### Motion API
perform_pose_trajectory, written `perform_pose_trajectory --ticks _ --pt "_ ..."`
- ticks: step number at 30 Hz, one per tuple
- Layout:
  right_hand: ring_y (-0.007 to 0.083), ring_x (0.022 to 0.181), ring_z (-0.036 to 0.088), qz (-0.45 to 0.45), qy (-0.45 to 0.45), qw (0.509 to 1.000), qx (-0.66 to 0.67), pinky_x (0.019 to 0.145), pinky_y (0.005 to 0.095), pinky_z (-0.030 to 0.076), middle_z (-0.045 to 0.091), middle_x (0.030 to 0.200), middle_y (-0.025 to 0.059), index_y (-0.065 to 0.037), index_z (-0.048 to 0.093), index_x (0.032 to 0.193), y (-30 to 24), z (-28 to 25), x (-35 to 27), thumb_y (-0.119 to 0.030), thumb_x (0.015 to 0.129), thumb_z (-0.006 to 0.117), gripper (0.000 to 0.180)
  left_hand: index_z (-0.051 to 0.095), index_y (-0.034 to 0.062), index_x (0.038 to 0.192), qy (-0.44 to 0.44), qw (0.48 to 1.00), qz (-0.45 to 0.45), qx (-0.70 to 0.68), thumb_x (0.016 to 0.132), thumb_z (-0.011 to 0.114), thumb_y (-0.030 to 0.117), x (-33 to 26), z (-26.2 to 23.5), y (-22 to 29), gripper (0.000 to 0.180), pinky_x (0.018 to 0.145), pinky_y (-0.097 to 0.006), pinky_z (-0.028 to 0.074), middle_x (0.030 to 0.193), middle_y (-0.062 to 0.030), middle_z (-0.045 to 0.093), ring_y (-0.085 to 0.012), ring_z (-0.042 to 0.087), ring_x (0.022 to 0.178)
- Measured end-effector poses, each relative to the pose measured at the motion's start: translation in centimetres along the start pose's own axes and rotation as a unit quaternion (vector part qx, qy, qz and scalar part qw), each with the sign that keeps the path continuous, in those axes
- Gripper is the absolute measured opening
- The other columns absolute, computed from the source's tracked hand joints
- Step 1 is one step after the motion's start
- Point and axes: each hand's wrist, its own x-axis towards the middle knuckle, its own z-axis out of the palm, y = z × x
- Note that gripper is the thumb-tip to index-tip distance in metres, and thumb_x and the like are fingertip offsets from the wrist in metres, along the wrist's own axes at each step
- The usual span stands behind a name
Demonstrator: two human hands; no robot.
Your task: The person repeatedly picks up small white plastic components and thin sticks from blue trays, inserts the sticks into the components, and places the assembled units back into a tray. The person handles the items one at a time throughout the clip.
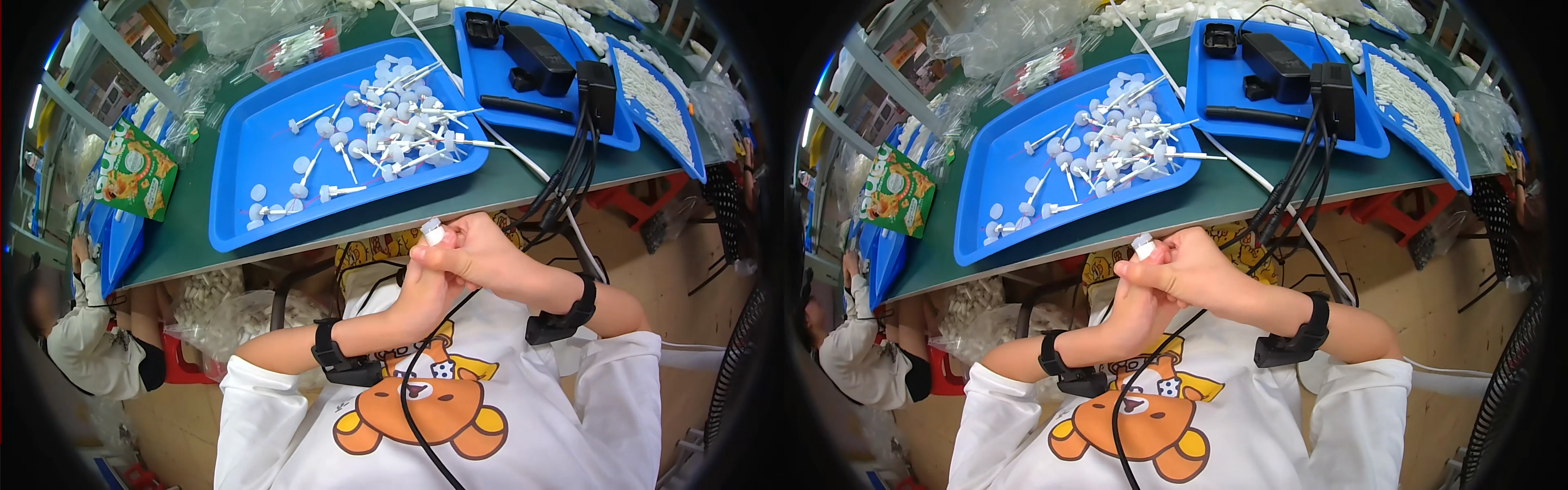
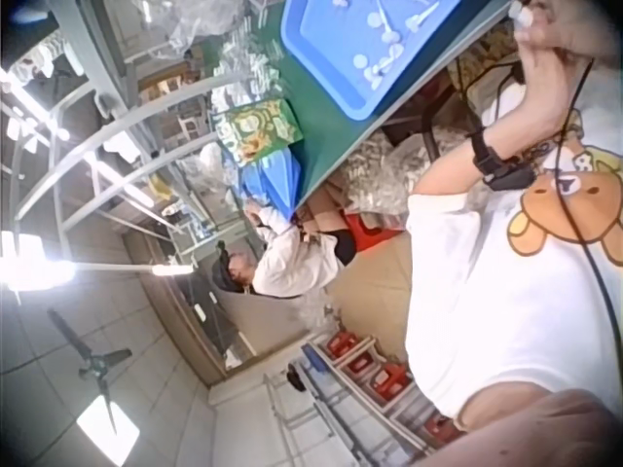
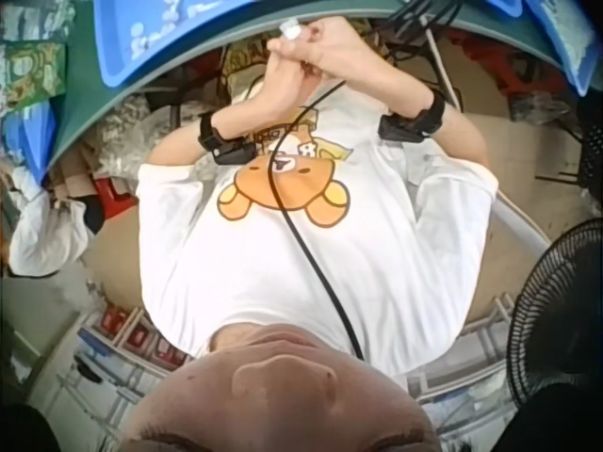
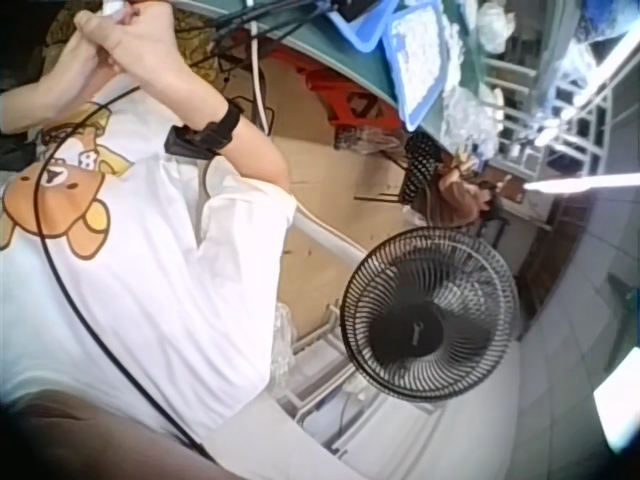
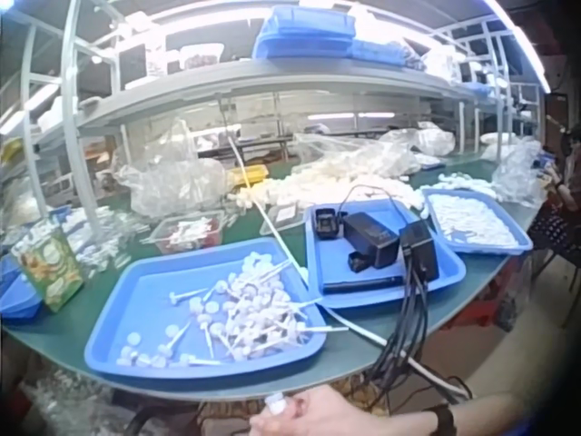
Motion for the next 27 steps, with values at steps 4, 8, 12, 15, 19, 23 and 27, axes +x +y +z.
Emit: perform_pose_trajectory --ticks 4,8,12,15,19,23,27 --pt "0.0018 0.049 0.044 0.064 0.012 0.998 0.022 0.039 0.0157 0.032 0.052 0.063 -0.0017 -0.004 0.057 0.079 -0.6 0.5 -0.1 -0.033 0.080 0.069 0.032 0.044 0.0063 0.097 0.031 0.999 -0.021 -0.018 0.099 0.029 0.034 -0.7 1.1 0.5 0.032 0.067 -0.026 0.039 0.083 -0.0030 0.047 -0.0111 0.044 0.072" --pt "0.0025 0.047 0.044 0.116 0.041 0.992 0.016 0.039 0.0163 0.032 0.051 0.058 -0.0020 -0.005 0.057 0.069 -0.6 1.3 0.0 -0.037 0.080 0.068 0.035 0.044 0.0055 0.096 0.066 0.996 -0.047 -0.023 0.100 0.027 0.033 -1.4 1.8 1.9 0.032 0.069 -0.026 0.038 0.080 -0.0017 0.043 -0.0105 0.041 0.070" --pt "0.0028 0.048 0.044 0.128 0.036 0.991 0.016 0.039 0.0169 0.032 0.051 0.059 -0.0020 -0.005 0.058 0.070 0.5 1.4 0.4 -0.038 0.080 0.067 0.036 0.042 0.0041 0.093 0.040 0.995 -0.057 -0.075 0.099 0.030 0.028 -1.5 0.7 1.3 0.028 0.066 -0.027 0.039 0.077 -0.0024 0.041 -0.0126 0.040 0.069" --pt "0.0032 0.048 0.044 0.126 0.035 0.991 0.013 0.040 0.0169 0.033 0.051 0.058 -0.0020 -0.006 0.058 0.070 0.6 1.4 0.5 -0.039 0.081 0.066 0.036 0.043 0.0035 0.093 0.128 0.988 -0.062 -0.052 0.099 0.030 0.025 -1.8 2.2 2.4 0.026 0.065 -0.027 0.038 0.075 -0.0022 0.041 -0.0122 0.040 0.068" --pt "0.0034 0.048 0.045 0.123 0.031 0.992 0.009 0.040 0.0168 0.033 0.051 0.058 -0.0018 -0.006 0.057 0.068 0.1 1.2 0.6 -0.039 0.080 0.066 0.036 0.043 0.0062 0.095 0.052 0.998 -0.040 0.017 0.099 0.028 0.032 -1.3 0.6 1.7 0.030 0.068 -0.026 0.038 0.078 -0.0010 0.042 -0.0103 0.040 0.069" --pt "0.0035 0.048 0.045 0.112 0.016 0.994 0.000 0.040 0.0171 0.032 0.051 0.059 -0.0016 -0.006 0.056 0.069 0.4 0.6 0.8 -0.038 0.080 0.067 0.035 0.043 0.0064 0.094 0.056 0.998 -0.008 0.007 0.099 0.031 0.030 -1.0 0.6 0.9 0.027 0.067 -0.027 0.038 0.077 -0.0008 0.042 -0.0108 0.040 0.069" --pt "0.0034 0.047 0.043 0.109 0.010 0.994 -0.007 0.040 0.0172 0.032 0.050 0.060 -0.0015 -0.005 0.057 0.073 0.9 0.0 1.1 -0.038 0.079 0.068 0.035 0.043 0.0067 0.093 0.079 0.997 0.011 -0.024 0.099 0.033 0.028 -0.8 1.3 0.6 0.025 0.067 -0.027 0.037 0.076 -0.0008 0.042 -0.0110 0.039 0.068"
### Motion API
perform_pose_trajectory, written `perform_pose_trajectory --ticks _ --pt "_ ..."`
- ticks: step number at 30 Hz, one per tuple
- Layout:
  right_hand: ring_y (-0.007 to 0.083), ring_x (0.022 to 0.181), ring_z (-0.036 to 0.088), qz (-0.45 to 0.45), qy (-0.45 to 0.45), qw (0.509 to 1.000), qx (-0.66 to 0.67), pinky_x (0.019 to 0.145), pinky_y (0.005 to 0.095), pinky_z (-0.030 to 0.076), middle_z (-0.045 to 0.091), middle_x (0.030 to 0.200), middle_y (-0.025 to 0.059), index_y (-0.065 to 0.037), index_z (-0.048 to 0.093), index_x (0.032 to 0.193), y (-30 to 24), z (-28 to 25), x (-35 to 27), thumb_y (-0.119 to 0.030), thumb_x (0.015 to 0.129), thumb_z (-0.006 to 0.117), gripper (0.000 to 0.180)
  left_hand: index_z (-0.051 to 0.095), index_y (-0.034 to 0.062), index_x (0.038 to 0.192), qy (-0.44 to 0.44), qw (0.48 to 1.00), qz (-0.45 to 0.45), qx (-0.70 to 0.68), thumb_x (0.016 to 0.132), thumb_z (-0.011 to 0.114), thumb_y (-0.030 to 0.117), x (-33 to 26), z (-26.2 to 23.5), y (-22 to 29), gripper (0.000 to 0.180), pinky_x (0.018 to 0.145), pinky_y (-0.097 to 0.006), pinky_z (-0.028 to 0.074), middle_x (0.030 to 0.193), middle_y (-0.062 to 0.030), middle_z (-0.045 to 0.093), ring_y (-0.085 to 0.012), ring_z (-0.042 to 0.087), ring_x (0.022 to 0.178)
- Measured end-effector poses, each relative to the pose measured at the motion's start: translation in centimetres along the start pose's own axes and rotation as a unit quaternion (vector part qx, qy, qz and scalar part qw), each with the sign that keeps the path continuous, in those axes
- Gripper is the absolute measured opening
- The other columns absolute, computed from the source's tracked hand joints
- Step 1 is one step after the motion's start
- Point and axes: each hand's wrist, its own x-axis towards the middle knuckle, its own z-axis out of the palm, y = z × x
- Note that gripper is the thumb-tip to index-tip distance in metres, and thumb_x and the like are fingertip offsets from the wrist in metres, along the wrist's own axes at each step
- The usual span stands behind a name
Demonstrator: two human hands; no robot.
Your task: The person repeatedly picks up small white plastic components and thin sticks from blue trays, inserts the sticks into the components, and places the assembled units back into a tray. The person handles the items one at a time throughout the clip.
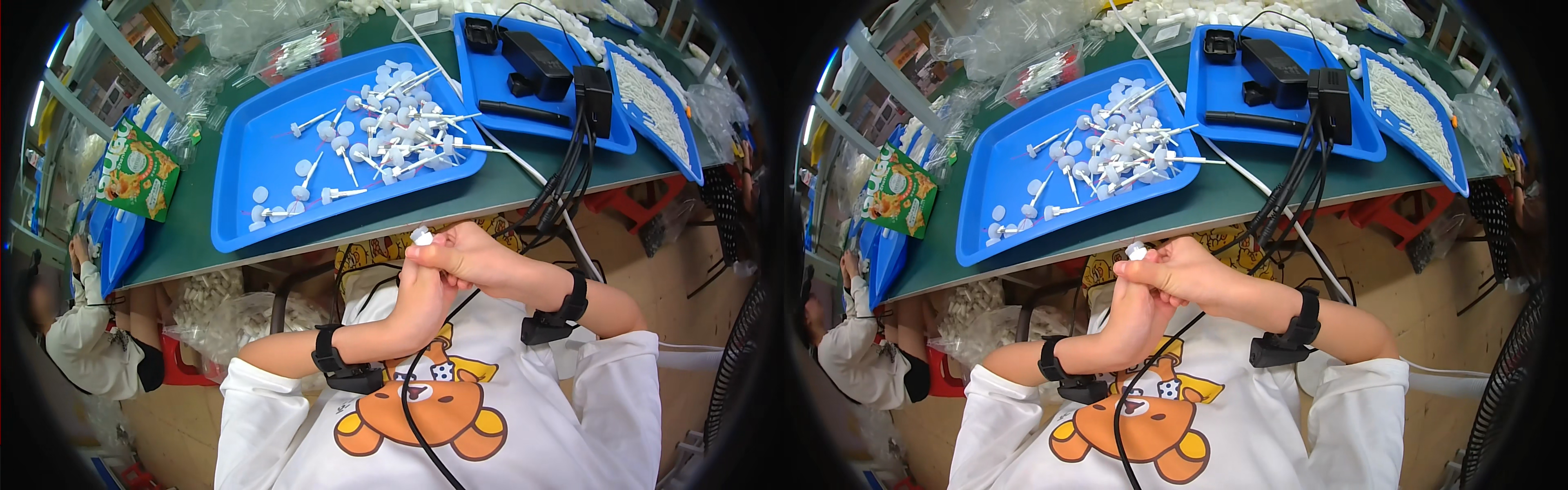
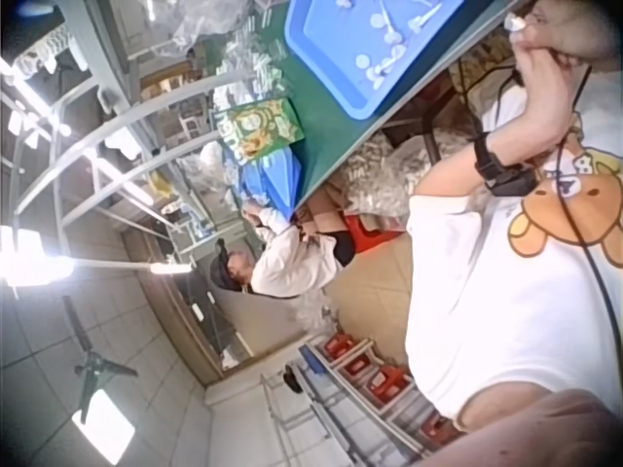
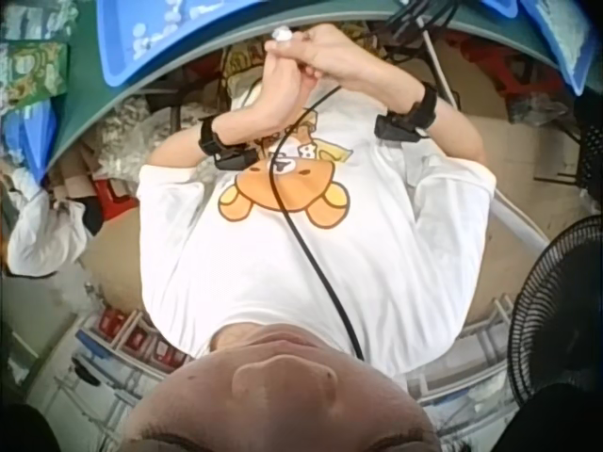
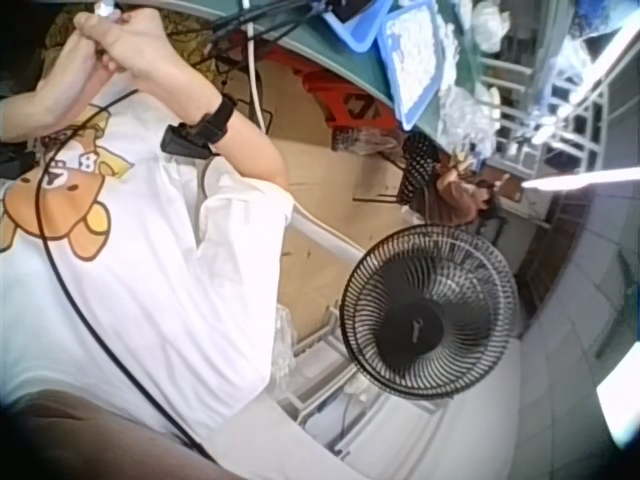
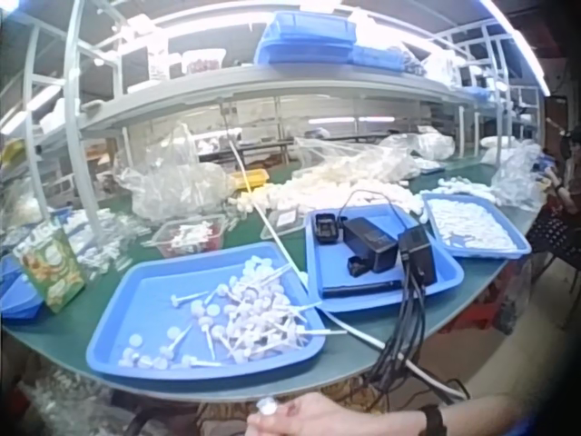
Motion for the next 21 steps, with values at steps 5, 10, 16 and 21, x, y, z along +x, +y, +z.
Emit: perform_pose_trajectory --ticks 5,10,16,21 --pt "0.0026 0.047 0.041 0.019 -0.018 1.000 -0.014 0.040 0.0168 0.030 0.050 0.062 -0.0020 -0.004 0.058 0.078 -0.4 -0.6 0.0 -0.043 0.077 0.068 0.040 0.042 0.0066 0.091 0.026 1.000 0.015 -0.005 0.099 0.032 0.029 0.5 0.0 -1.0 0.026 0.068 -0.029 0.038 0.077 -0.0022 0.042 -0.0126 0.039 0.070" --pt "0.0026 0.047 0.041 0.006 -0.042 0.999 -0.014 0.040 0.0167 0.030 0.051 0.064 -0.0020 -0.004 0.059 0.083 0.0 -1.1 0.5 -0.046 0.076 0.068 0.044 0.042 0.0062 0.093 -0.011 0.998 0.053 0.015 0.099 0.031 0.028 0.9 -1.0 -1.6 0.025 0.069 -0.030 0.039 0.080 -0.0040 0.044 -0.0137 0.041 0.071" --pt "0.0032 0.048 0.045 -0.037 -0.003 0.999 0.011 0.039 0.0170 0.033 0.052 0.065 -0.0004 -0.003 0.057 0.088 -0.2 0.7 0.0 -0.040 0.077 0.069 0.040 0.042 0.0066 0.094 -0.014 0.998 -0.016 0.065 0.099 0.033 0.028 0.2 -1.6 0.3 0.024 0.067 -0.028 0.040 0.081 -0.0033 0.046 -0.0125 0.043 0.070" --pt "0.0034 0.049 0.046 -0.056 0.019 0.998 0.033 0.040 0.0167 0.035 0.053 0.065 0.0002 -0.002 0.056 0.083 0.3 1.8 -0.3 -0.035 0.080 0.067 0.035 0.046 0.0040 0.089 -0.038 0.994 -0.063 0.078 0.097 0.037 0.024 0.6 -2.7 1.1 0.023 0.059 -0.027 0.042 0.072 -0.0051 0.049 -0.0144 0.048 0.062"
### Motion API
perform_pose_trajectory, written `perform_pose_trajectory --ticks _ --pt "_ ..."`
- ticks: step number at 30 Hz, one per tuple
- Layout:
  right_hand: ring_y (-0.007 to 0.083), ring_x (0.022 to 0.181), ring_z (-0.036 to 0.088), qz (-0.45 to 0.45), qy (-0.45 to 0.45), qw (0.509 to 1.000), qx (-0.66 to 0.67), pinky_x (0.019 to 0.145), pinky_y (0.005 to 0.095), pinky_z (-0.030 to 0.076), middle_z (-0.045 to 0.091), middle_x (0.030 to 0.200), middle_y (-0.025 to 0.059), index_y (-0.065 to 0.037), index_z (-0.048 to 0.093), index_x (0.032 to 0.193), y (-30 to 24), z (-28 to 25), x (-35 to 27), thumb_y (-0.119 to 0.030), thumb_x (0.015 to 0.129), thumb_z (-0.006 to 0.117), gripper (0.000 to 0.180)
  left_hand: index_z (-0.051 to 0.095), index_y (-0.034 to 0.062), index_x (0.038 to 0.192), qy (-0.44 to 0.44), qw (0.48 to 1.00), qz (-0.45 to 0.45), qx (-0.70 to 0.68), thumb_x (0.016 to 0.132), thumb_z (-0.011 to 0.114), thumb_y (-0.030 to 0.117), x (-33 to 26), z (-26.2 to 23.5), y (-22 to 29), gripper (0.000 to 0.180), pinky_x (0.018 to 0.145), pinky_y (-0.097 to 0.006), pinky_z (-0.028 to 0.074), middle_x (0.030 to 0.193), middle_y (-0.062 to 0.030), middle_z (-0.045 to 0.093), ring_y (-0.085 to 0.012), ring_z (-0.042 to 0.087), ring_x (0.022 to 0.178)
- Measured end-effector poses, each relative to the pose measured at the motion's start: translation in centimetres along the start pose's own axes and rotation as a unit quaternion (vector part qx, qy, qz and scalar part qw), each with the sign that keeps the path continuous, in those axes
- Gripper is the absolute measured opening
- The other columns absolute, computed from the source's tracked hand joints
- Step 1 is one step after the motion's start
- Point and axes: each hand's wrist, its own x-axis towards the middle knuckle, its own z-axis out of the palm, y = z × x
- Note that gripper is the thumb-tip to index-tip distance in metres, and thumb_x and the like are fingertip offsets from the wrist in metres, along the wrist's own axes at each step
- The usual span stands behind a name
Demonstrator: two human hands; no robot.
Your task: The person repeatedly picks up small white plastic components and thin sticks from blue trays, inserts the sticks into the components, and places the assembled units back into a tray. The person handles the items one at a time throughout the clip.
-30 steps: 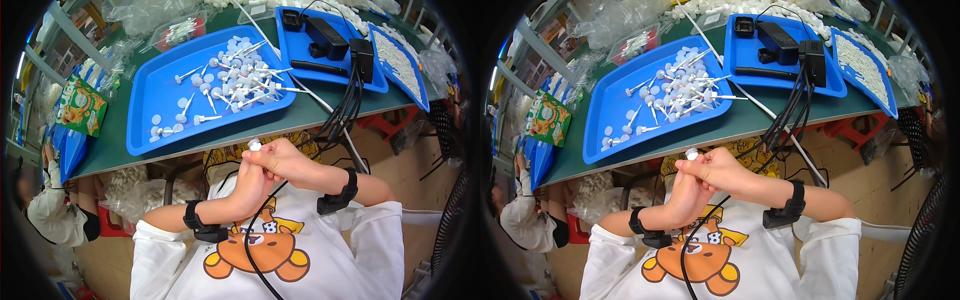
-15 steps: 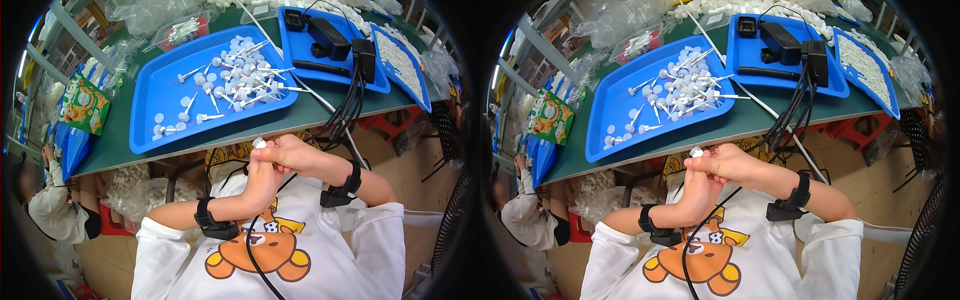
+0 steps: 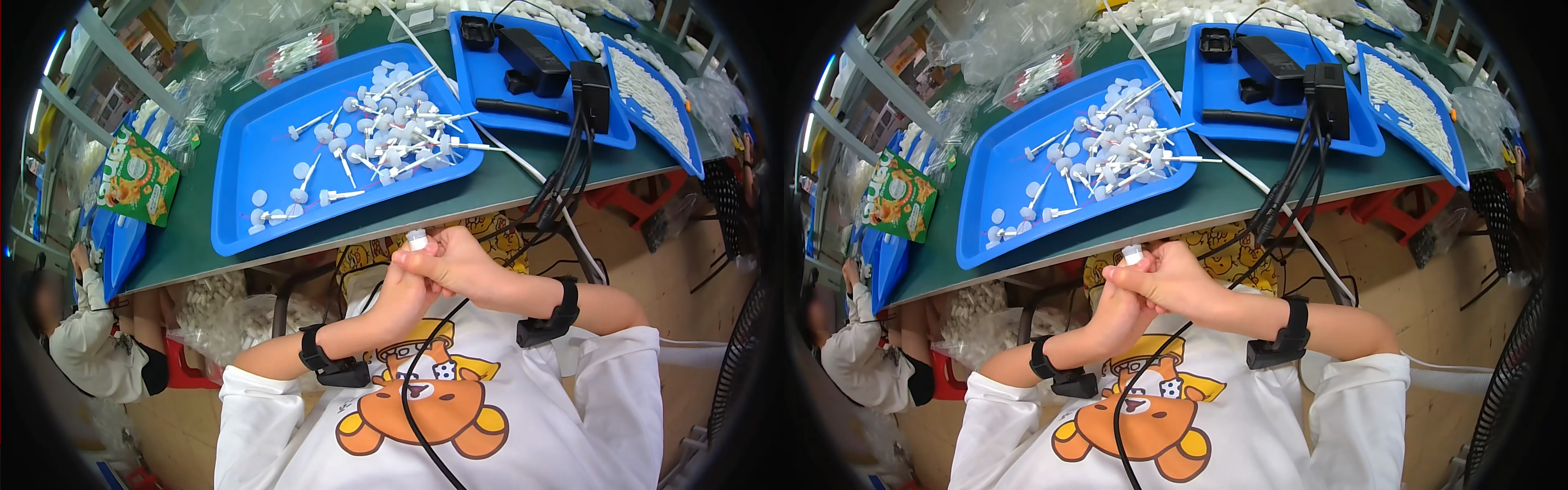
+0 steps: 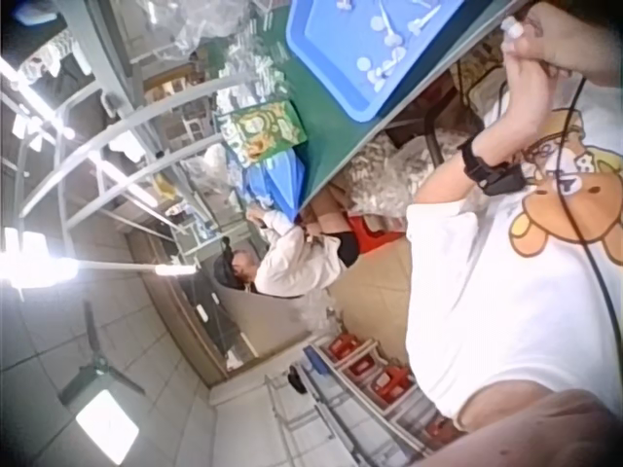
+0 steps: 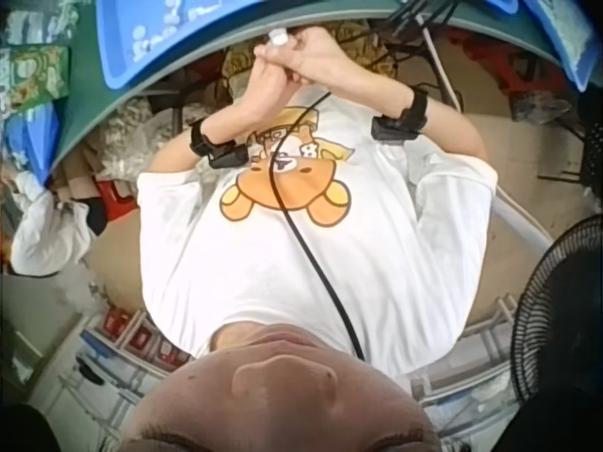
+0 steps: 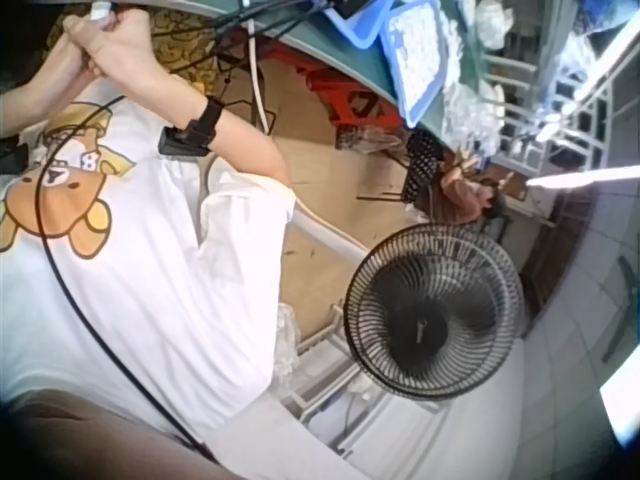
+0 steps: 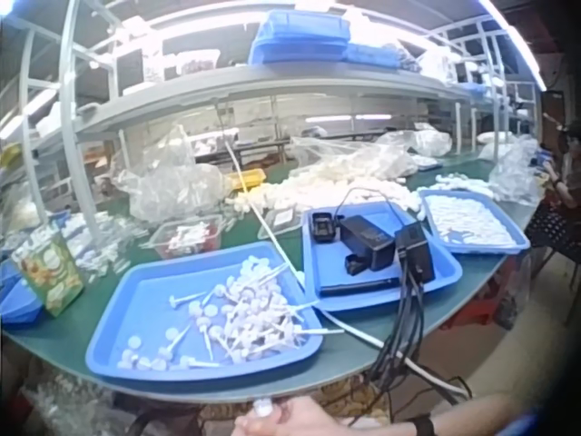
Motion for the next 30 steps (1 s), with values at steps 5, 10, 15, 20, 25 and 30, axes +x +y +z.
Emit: perform_pose_trajectory --ticks 5,10,15,20,25,30 --pt "0.0029 0.048 0.046 -0.014 0.029 0.999 -0.002 0.040 0.0163 0.036 0.054 0.064 0.0002 -0.003 0.057 0.080 0.2 0.4 -1.0 -0.035 0.082 0.065 0.033 0.045 0.0054 0.088 -0.023 1.000 -0.018 0.003 0.096 0.038 0.024 -0.5 0.5 0.7 0.021 0.058 -0.025 0.041 0.072 -0.0049 0.049 -0.0136 0.049 0.062" --pt "0.0024 0.048 0.047 0.031 0.040 0.999 -0.005 0.040 0.0158 0.035 0.053 0.060 -0.0008 -0.004 0.058 0.076 0.7 0.1 -0.8 -0.037 0.083 0.063 0.034 0.044 0.0071 0.092 -0.050 0.998 -0.046 0.004 0.096 0.037 0.027 -0.2 -0.5 0.2 0.021 0.058 -0.024 0.040 0.074 -0.0032 0.049 -0.0114 0.047 0.062" --pt "0.0047 0.043 0.044 0.017 0.049 0.999 0.013 0.039 0.0190 0.034 0.050 0.054 0.0005 -0.002 0.057 0.067 0.7 -0.2 -0.1 -0.036 0.081 0.066 0.038 0.046 0.0041 0.089 -0.014 0.998 -0.055 0.020 0.096 0.034 0.024 0.0 0.4 1.0 0.024 0.057 -0.024 0.039 0.072 -0.0041 0.050 -0.0115 0.049 0.063" --pt "0.0031 0.046 0.046 0.008 0.028 1.000 -0.002 0.039 0.0168 0.034 0.052 0.058 -0.0001 -0.004 0.056 0.069 0.1 -0.4 0.0 -0.040 0.082 0.064 0.039 0.047 0.0066 0.091 -0.033 0.999 -0.031 0.024 0.096 0.034 0.025 0.6 -0.3 0.2 0.023 0.058 -0.025 0.039 0.071 -0.0032 0.049 -0.0121 0.047 0.061" --pt "0.0039 0.047 0.047 0.025 0.000 0.999 -0.029 0.039 0.0175 0.034 0.052 0.060 0.0004 -0.002 0.056 0.077 -0.9 -1.2 0.0 -0.040 0.082 0.065 0.040 0.046 0.0059 0.092 0.003 1.000 -0.009 -0.004 0.097 0.034 0.027 0.6 0.5 -0.5 0.025 0.060 -0.026 0.039 0.075 -0.0041 0.049 -0.0124 0.046 0.066" --pt "0.0048 0.050 0.050 0.057 -0.032 0.992 -0.106 0.040 0.0186 0.038 0.052 0.063 0.0004 0.000 0.055 0.086 -1.0 -1.7 0.1 -0.037 0.081 0.066 0.039 0.042 0.0087 0.093 -0.107 0.994 -0.030 -0.014 0.098 0.033 0.028 0.4 0.4 0.5 0.022 0.065 -0.031 0.040 0.080 -0.0053 0.047 -0.0139 0.046 0.074"
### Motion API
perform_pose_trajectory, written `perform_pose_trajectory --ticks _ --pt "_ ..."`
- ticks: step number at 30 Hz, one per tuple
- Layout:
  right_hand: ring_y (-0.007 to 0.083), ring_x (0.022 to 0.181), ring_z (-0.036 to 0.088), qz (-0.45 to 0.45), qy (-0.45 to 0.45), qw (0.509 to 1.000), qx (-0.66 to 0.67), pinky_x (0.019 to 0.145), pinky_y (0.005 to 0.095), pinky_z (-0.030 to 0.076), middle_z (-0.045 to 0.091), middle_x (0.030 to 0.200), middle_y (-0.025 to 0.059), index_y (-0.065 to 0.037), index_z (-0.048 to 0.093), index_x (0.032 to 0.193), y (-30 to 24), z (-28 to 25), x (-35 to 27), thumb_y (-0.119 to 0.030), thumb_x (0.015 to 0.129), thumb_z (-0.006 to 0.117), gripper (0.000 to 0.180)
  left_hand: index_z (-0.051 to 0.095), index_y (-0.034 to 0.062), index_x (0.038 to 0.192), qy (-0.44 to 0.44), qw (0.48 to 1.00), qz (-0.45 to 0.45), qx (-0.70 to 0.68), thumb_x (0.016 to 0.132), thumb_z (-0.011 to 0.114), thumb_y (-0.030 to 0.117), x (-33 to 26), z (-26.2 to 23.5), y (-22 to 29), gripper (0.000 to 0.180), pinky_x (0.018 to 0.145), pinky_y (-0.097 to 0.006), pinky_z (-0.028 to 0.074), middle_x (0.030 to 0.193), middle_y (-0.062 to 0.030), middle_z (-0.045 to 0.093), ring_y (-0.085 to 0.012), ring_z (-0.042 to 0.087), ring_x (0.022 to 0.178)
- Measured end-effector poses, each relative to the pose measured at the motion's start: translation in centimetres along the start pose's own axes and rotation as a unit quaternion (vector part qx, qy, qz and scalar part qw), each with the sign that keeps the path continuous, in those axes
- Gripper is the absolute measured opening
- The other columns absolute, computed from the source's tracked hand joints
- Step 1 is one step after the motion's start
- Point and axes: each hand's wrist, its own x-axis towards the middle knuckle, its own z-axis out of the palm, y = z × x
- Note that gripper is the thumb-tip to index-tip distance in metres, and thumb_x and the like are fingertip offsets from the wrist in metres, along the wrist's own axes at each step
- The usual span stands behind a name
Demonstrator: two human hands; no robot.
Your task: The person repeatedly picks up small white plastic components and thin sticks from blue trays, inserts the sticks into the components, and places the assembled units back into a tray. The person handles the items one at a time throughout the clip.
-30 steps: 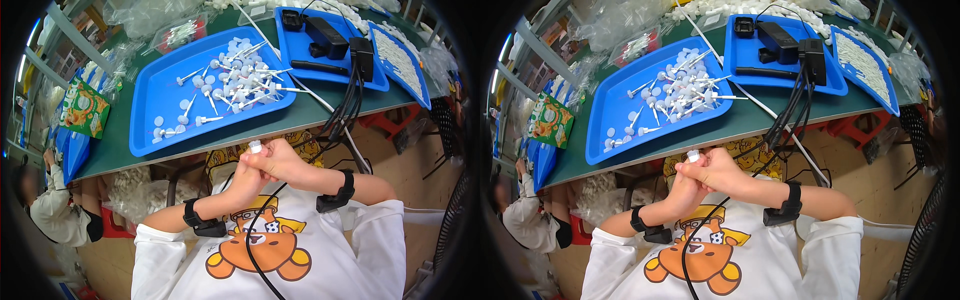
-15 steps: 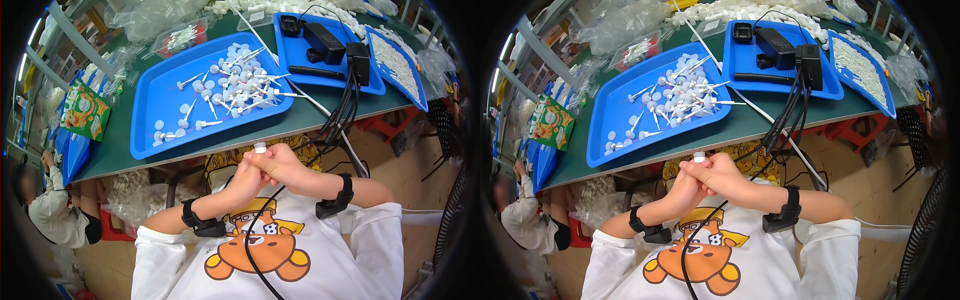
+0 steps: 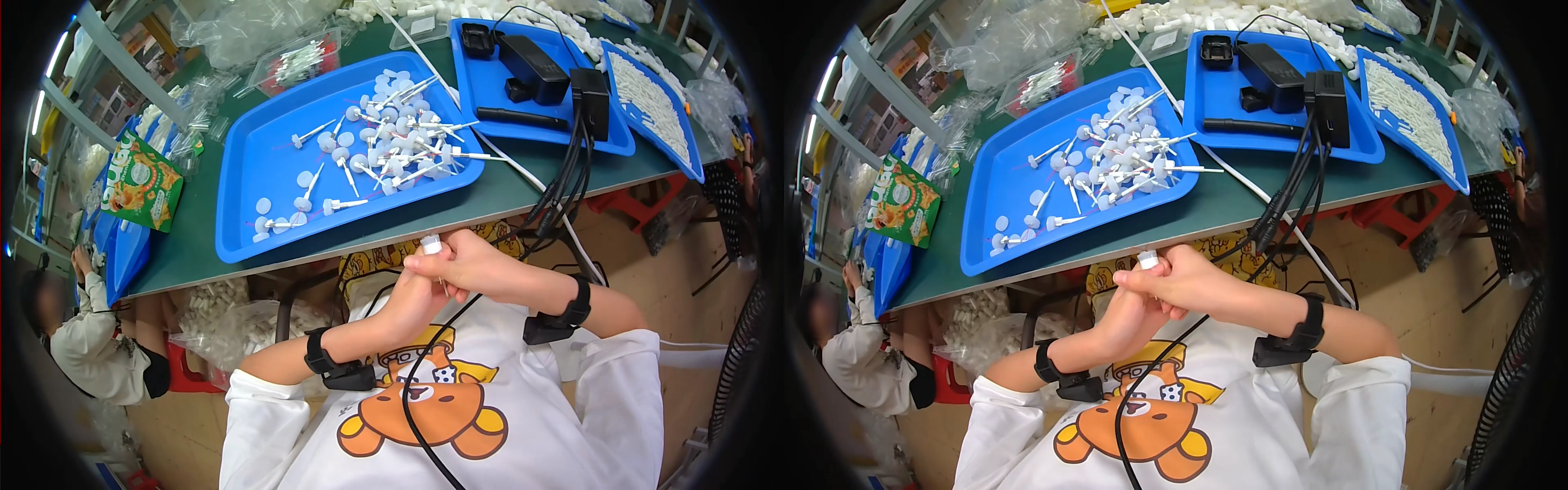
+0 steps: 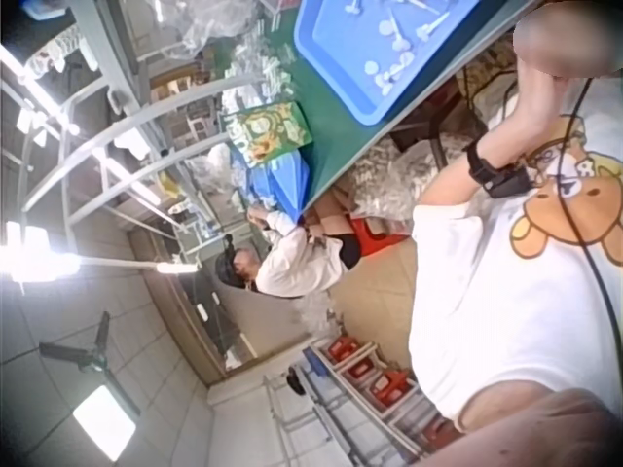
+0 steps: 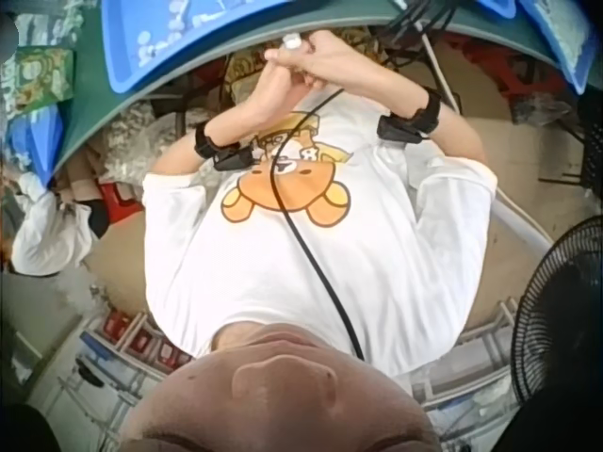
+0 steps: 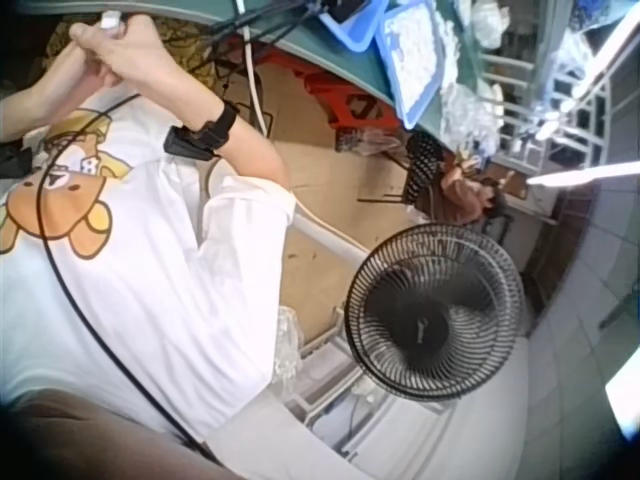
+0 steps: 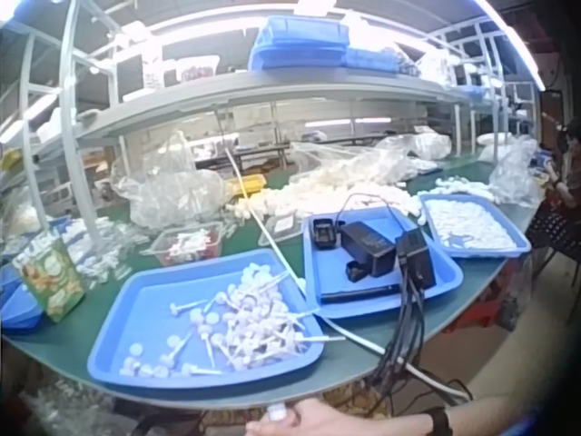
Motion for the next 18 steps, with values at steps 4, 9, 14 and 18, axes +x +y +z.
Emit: perform_pose_trajectory --ticks 4,9,14,18 --pt "0.0059 0.056 0.054 -0.089 -0.029 0.994 -0.064 0.051 0.0214 0.047 0.054 0.068 0.0019 0.001 0.051 0.099 -1.5 -0.3 -2.9 -0.032 0.077 0.071 0.044 0.041 0.0067 0.100 -0.035 0.999 -0.002 0.008 0.093 0.038 0.030 -1.5 1.8 2.2 0.025 0.067 -0.028 0.042 0.081 -0.0066 0.050 -0.0153 0.050 0.074" --pt "0.0189 0.092 0.060 -0.281 -0.019 0.940 -0.192 0.081 0.0298 0.047 0.057 0.104 0.0123 0.002 0.044 0.119 -3.7 -0.3 -6.6 -0.025 0.068 0.079 0.067 0.041 0.0050 0.114 -0.189 0.979 0.004 0.077 0.084 0.044 0.052 -3.1 2.3 5.0 0.056 0.069 -0.028 0.042 0.080 -0.0084 0.052 -0.0148 0.052 0.074" --pt "0.0300 0.097 0.057 -0.463 0.063 0.841 -0.273 0.082 0.0358 0.047 0.053 0.109 0.0157 0.001 0.045 0.119 -3.7 0.8 -7.5 -0.018 0.064 0.080 0.068 0.039 0.0004 0.124 -0.245 0.960 0.002 0.132 0.078 0.044 0.063 -4.0 2.8 6.1 0.078 0.071 -0.027 0.039 0.084 -0.0060 0.050 -0.0131 0.049 0.076" --pt "0.0256 0.105 0.055 -0.500 0.066 0.820 -0.271 0.082 0.0319 0.047 0.055 0.117 0.0140 0.002 0.047 0.117 -3.6 1.2 -7.4 -0.016 0.058 0.085 0.073 0.039 -0.0012 0.124 -0.257 0.956 -0.002 0.145 0.078 0.044 0.064 -4.4 2.7 6.0 0.080 0.070 -0.026 0.039 0.086 -0.0045 0.048 -0.0126 0.047 0.075"
